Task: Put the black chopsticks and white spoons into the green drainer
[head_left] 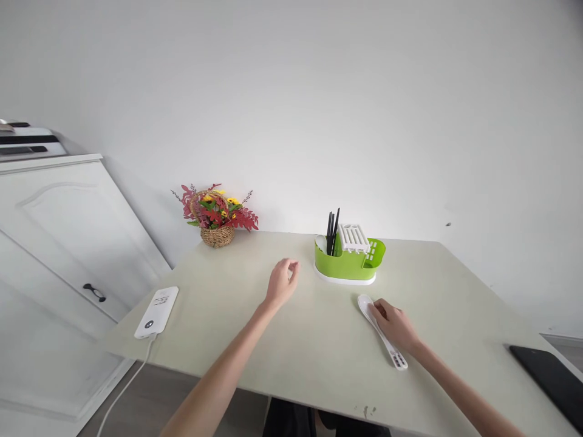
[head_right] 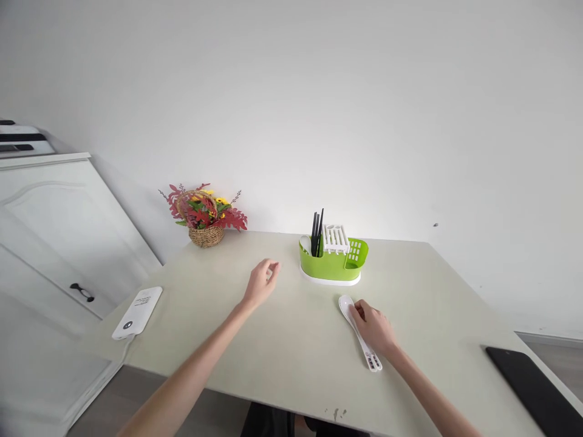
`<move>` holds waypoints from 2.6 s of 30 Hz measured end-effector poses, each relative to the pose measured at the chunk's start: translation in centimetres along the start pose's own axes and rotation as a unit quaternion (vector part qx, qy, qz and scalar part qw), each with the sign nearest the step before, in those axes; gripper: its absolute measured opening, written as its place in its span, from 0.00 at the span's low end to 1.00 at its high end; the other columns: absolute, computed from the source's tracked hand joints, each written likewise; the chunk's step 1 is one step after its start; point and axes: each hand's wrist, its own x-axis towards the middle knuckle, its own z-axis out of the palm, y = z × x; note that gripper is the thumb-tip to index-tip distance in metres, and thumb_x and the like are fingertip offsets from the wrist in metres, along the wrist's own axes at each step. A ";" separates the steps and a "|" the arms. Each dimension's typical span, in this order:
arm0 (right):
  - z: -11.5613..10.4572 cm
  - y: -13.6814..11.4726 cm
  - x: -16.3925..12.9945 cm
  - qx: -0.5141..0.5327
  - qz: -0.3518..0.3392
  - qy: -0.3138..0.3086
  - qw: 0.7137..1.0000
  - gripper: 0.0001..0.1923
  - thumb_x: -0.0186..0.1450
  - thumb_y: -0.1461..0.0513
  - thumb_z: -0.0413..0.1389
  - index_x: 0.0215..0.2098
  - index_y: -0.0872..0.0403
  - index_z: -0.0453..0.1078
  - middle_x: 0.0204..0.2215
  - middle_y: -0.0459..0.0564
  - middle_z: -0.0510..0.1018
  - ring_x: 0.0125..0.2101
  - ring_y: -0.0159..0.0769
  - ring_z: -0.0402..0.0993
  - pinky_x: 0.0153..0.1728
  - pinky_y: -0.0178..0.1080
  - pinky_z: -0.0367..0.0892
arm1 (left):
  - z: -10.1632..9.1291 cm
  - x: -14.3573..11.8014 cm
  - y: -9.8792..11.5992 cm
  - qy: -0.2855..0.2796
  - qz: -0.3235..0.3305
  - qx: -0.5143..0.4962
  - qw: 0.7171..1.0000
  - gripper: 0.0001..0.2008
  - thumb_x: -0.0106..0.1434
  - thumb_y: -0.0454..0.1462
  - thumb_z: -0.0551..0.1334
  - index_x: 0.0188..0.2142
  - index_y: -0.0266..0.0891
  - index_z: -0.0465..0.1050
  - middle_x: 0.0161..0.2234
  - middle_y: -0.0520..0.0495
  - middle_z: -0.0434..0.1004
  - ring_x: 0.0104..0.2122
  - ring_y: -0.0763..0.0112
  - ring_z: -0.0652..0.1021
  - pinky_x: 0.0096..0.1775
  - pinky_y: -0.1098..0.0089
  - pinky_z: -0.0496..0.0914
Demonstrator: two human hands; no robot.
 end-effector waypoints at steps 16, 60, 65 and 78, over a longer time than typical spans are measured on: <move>0.0 0.5 -0.3 0.146 0.005 0.074 0.986 0.32 0.69 0.35 0.41 0.32 0.48 0.70 0.24 0.46 0.75 0.27 0.41 0.71 0.29 0.40 0.66 | 4.6 13.8 4.4 -0.092 0.100 0.144 0.980 0.11 0.67 0.34 0.65 0.47 0.46 0.83 0.42 0.45 0.86 0.45 0.56 0.81 0.48 0.61 0.72; -6.6 -9.5 -5.2 0.207 -0.149 0.060 0.965 0.22 0.71 0.42 0.52 0.34 0.49 0.70 0.27 0.45 0.74 0.26 0.34 0.65 0.27 0.35 0.61 | -2.8 -1.9 16.3 -0.272 0.084 0.059 0.957 0.23 0.74 0.52 0.55 0.58 0.39 0.70 0.40 0.42 0.85 0.37 0.57 0.84 0.37 0.66 0.73; -7.4 -12.9 -7.0 0.215 -0.177 0.053 0.959 0.18 0.73 0.46 0.51 0.37 0.49 0.71 0.28 0.46 0.76 0.27 0.34 0.69 0.25 0.34 0.62 | -5.1 -1.5 18.2 -0.273 0.071 0.023 0.959 0.14 0.76 0.41 0.54 0.43 0.42 0.78 0.25 0.51 0.82 0.26 0.66 0.83 0.30 0.72 0.70; -5.3 2.5 -6.5 0.251 0.030 0.148 0.956 0.33 0.65 0.36 0.53 0.53 0.51 0.68 0.35 0.52 0.82 0.27 0.39 0.77 0.27 0.41 0.72 | -12.4 4.7 15.6 0.158 0.134 0.038 0.978 0.10 0.75 0.35 0.57 0.48 0.46 0.77 0.41 0.56 0.86 0.21 0.79 0.81 0.29 0.78 0.70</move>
